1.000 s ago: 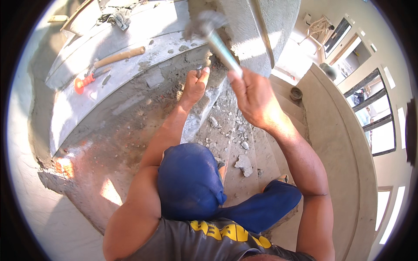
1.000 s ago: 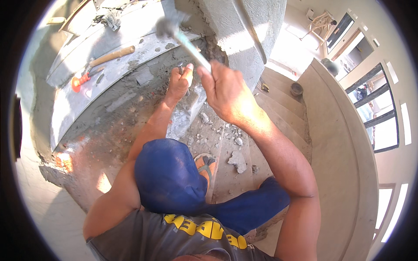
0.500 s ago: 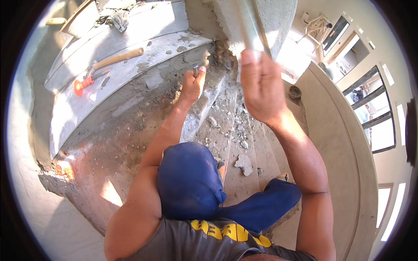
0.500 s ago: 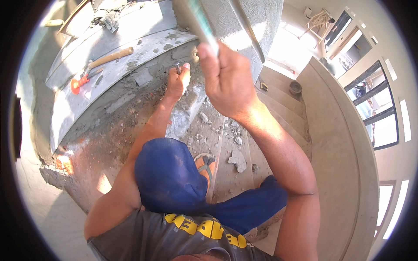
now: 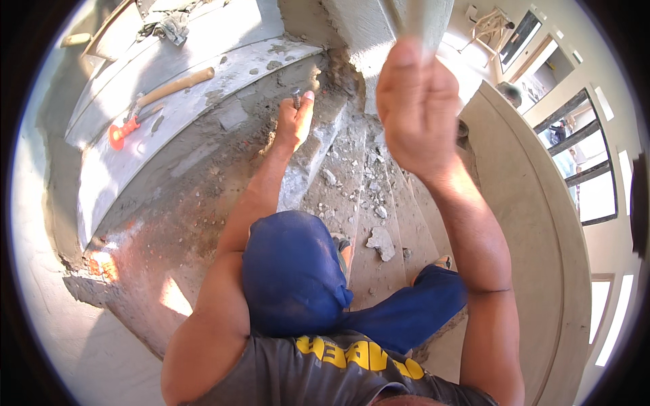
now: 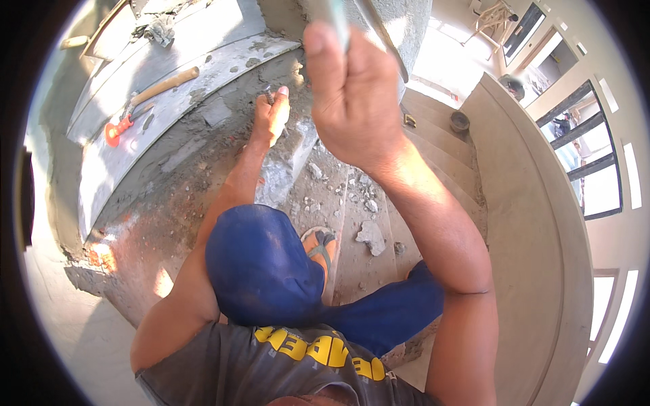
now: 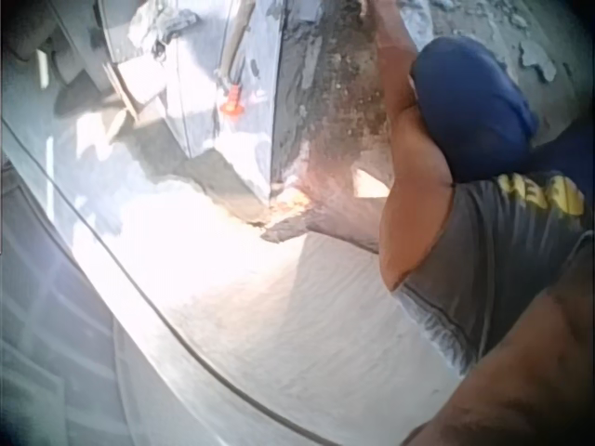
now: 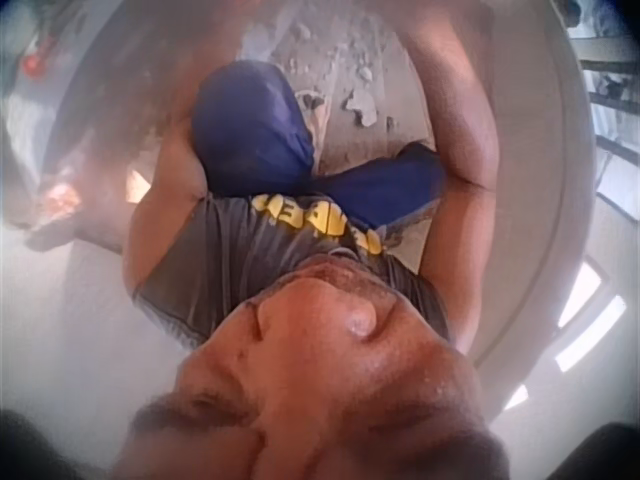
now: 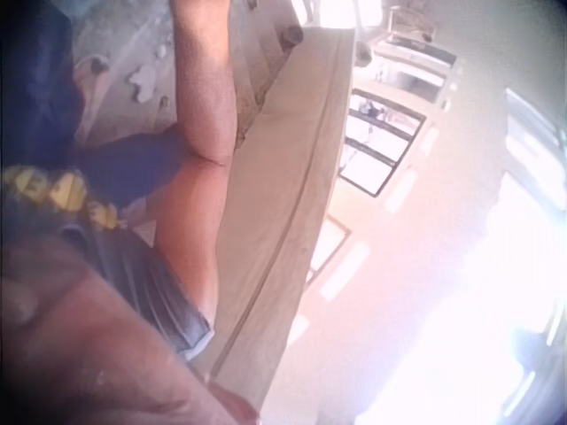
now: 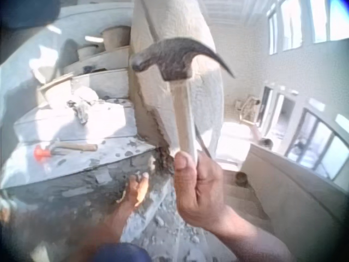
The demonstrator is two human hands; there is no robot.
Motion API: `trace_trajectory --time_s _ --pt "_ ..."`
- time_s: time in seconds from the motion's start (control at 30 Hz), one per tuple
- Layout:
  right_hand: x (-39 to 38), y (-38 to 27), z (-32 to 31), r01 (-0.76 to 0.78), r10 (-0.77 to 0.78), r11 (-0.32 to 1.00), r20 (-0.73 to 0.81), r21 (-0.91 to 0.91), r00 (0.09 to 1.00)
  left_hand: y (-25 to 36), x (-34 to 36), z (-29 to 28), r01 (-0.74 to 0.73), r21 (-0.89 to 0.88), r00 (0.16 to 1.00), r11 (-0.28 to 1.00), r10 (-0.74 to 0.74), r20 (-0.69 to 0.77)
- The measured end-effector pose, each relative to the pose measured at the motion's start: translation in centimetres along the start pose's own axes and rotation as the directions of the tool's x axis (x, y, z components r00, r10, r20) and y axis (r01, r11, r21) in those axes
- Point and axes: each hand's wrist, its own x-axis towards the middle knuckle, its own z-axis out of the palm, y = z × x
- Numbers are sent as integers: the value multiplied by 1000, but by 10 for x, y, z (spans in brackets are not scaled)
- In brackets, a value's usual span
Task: The person chips away concrete from a set of stairs using a hammer and chisel before helping another person place a large tile onto a step.
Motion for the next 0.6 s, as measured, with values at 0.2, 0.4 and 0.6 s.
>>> trace_trajectory --time_s 0.2,0.4,0.6 --pt "-1 -14 -12 -355 438 896 399 -268 805 0 -1 -12 46 -101 997 994 -39 71" --pt "39 -55 -28 -73 78 995 -87 65 993 3 2 -5 18 42 1000 999 -19 6" --pt "-31 40 7 -239 412 893 478 -380 776 5 0 -1 4 -47 1000 999 -3 10"
